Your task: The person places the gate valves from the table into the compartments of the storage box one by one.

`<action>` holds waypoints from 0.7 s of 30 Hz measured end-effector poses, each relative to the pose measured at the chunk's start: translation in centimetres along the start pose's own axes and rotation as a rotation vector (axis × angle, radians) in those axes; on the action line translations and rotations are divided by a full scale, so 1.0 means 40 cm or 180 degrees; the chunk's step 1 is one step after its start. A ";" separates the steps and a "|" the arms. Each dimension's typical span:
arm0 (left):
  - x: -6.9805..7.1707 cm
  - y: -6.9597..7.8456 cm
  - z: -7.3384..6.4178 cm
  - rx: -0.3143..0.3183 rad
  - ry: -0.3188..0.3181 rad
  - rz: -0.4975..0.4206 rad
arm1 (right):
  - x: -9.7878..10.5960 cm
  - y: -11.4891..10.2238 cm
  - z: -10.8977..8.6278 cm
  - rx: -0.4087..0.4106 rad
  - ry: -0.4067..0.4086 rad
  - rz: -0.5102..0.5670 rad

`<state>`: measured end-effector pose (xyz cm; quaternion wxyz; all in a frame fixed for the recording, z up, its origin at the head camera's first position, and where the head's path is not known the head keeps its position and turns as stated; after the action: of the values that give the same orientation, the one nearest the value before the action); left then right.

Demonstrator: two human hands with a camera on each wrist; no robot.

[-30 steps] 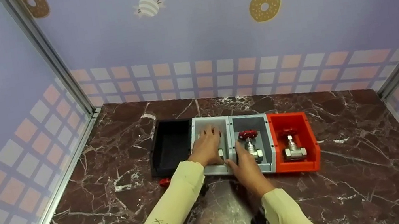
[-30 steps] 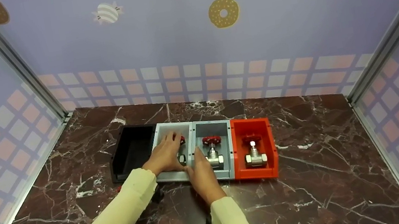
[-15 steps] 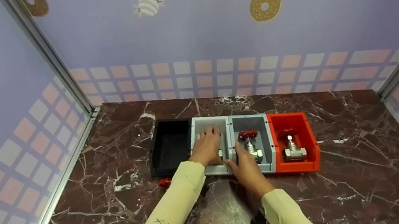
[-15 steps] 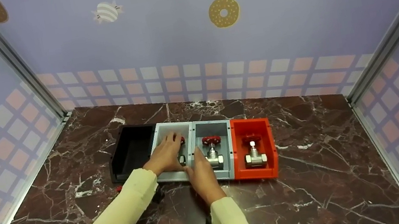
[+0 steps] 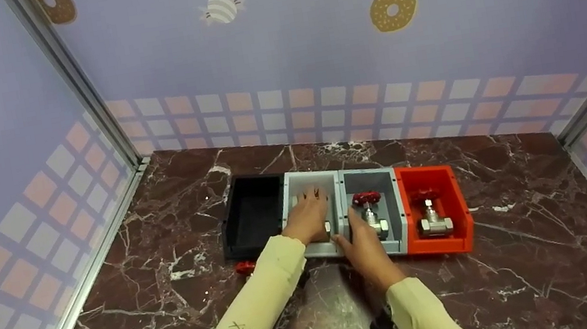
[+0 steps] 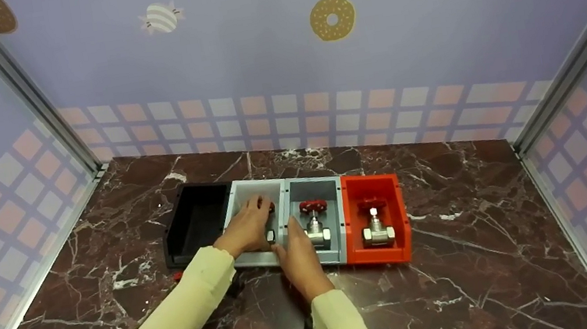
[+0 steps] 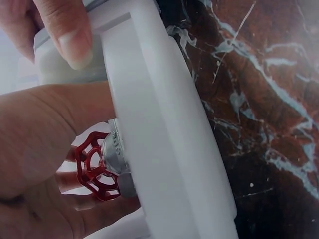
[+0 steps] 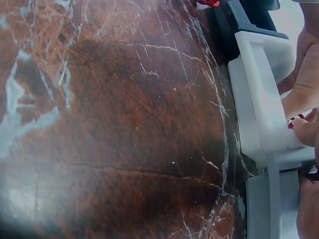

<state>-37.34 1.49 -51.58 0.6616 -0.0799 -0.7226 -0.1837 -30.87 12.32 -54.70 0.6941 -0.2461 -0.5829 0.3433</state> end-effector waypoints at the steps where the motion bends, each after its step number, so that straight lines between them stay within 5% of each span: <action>1: 0.001 -0.001 -0.001 -0.0018 -0.0005 -0.0032 | 0.000 0.000 -0.001 0.0002 -0.0003 -0.0003; 14: 0.013 0.001 -0.022 -0.0109 -0.0046 -0.0206 | 0.003 -0.012 -0.006 0.0205 0.0191 -0.0029; 21: 0.030 0.010 -0.034 -0.0261 0.0275 -0.0085 | 0.013 -0.014 -0.009 0.0242 0.0289 0.0055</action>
<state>-36.08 1.20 -50.28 0.6859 -0.0892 -0.6862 -0.2253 -30.37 12.37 -54.03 0.7257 -0.2398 -0.5352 0.3597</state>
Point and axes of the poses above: each hand's wrist, its own z-axis towards the middle knuckle, its own x-axis out of the back of the hand, y = z × x, the point moved 5 cm from there along z, towards the middle knuckle, and after that the axes turned 4 degrees about x, right-handed, at the moved point
